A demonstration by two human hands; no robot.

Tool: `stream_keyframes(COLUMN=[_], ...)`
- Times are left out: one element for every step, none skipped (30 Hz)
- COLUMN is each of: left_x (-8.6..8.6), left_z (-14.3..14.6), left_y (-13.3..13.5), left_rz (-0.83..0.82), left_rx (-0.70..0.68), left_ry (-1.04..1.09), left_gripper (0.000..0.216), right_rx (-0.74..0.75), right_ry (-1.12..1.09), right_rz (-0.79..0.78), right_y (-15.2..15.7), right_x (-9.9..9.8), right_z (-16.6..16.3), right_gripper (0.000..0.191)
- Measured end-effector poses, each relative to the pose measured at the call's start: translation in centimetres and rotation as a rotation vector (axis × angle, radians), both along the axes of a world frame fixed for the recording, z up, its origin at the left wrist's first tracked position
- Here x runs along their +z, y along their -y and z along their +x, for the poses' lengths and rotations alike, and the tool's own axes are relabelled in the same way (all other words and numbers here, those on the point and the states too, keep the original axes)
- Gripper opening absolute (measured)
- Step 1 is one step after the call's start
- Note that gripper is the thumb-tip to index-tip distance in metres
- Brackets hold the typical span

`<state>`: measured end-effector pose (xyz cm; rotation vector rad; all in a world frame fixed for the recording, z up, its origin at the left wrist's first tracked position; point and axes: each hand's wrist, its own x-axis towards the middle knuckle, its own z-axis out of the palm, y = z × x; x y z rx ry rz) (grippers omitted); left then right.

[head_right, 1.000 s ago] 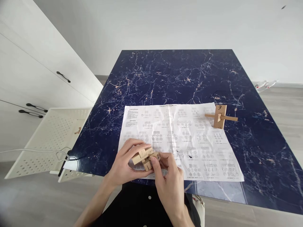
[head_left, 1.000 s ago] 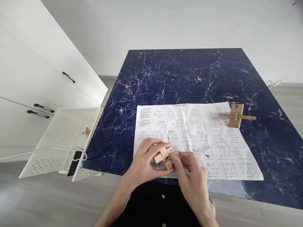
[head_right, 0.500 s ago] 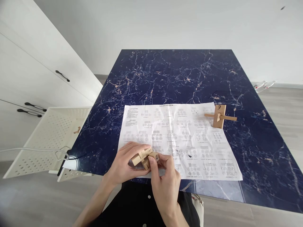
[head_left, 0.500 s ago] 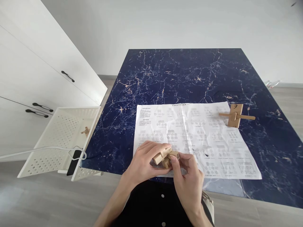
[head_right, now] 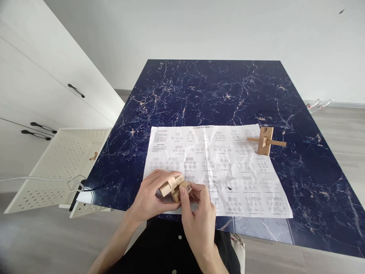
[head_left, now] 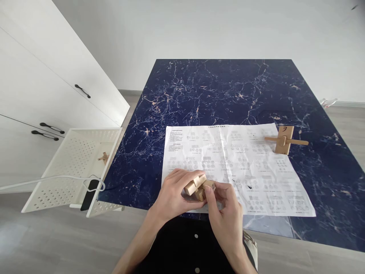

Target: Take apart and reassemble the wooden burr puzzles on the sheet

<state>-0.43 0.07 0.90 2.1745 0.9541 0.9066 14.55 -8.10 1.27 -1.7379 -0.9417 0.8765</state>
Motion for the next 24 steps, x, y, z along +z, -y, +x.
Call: stream_keyframes(left_x=[0.0,0.1,0.1,0.1,0.1,0.1,0.1,0.1,0.1,0.1,0.0,0.0,0.0,0.0,0.0,0.0,-0.1,-0.1,-0.1,-0.1,-0.2,-0.2,-0.2,-0.2], left_z=[0.0,0.1,0.1,0.2,0.2,0.2,0.3,0.3,0.3,0.3,0.3,0.2,0.2,0.2,0.2,0.1,0.1,0.1,0.1,0.2,0.2,0.2,0.2,0.2], left_y=[0.0,0.0,0.0,0.0,0.0,0.0,0.0,-0.1,-0.1,-0.1,-0.1,-0.1,-0.1,-0.1,-0.1,-0.1,-0.1,-0.1,-0.1,-0.1,-0.1,-0.1,-0.1,-0.1], left_rz=[-0.007,-0.012,-0.017,-0.022,-0.026,-0.028,-0.027,-0.022,-0.014,-0.002,0.010,0.023,0.037,0.049,0.059,0.069,0.077,0.084,0.092,0.102,0.111,0.121,0.131,0.141], left_rx=[0.008,0.014,0.020,0.023,0.026,0.025,0.023,0.021,0.019,0.016,0.011,0.006,0.001,-0.003,-0.005,-0.007,-0.008,-0.008,-0.007,-0.005,-0.002,0.001,0.003,0.002], left_ry=[-0.003,-0.005,-0.006,-0.007,-0.008,-0.010,-0.011,-0.011,-0.010,-0.009,-0.007,-0.003,0.003,0.009,0.016,0.023,0.029,0.033,0.036,0.038,0.039,0.040,0.041,0.039], left_gripper=[0.061,0.060,0.059,0.058,0.058,0.057,0.057,0.056,0.056,0.056,0.056,0.056,0.056,0.056,0.056,0.056,0.055,0.054,0.053,0.053,0.052,0.052,0.051,0.050], right_rx=[0.038,0.077,0.111,0.134,0.143,0.139,0.127,0.110,0.091,0.071,0.055,0.044,0.034,0.026,0.019,0.010,-0.002,-0.014,-0.019,-0.020,-0.015,-0.010,-0.007,-0.005], right_ry=[-0.013,-0.028,-0.046,-0.059,-0.064,-0.062,-0.053,-0.043,-0.036,-0.032,-0.033,-0.035,-0.037,-0.040,-0.046,-0.056,-0.066,-0.076,-0.083,-0.085,-0.085,-0.083,-0.083,-0.089], right_rz=[-0.004,-0.007,-0.011,-0.013,-0.012,-0.009,-0.002,0.007,0.019,0.030,0.041,0.048,0.053,0.057,0.059,0.057,0.053,0.050,0.049,0.048,0.048,0.051,0.053,0.052], right_y=[0.0,-0.1,-0.1,-0.1,-0.1,-0.2,-0.2,-0.2,-0.2,-0.2,-0.2,-0.2,-0.1,-0.1,0.0,0.0,0.1,0.2,0.2,0.3,0.3,0.3,0.4,0.3], right_x=[0.1,0.2,0.3,0.4,0.5,0.5,0.6,0.5,0.5,0.4,0.3,0.1,0.0,-0.1,-0.2,-0.3,-0.3,-0.4,-0.4,-0.5,-0.6,-0.6,-0.6,-0.6], right_z=[0.3,0.7,1.0,1.3,1.5,1.6,1.7,1.6,1.6,1.5,1.3,1.2,1.1,0.9,0.8,0.7,0.6,0.5,0.4,0.4,0.4,0.3,0.3,0.2], right_gripper=[0.036,0.035,0.035,0.035,0.035,0.035,0.034,0.034,0.034,0.034,0.034,0.033,0.033,0.033,0.033,0.033,0.033,0.034,0.034,0.034,0.034,0.034,0.034,0.034])
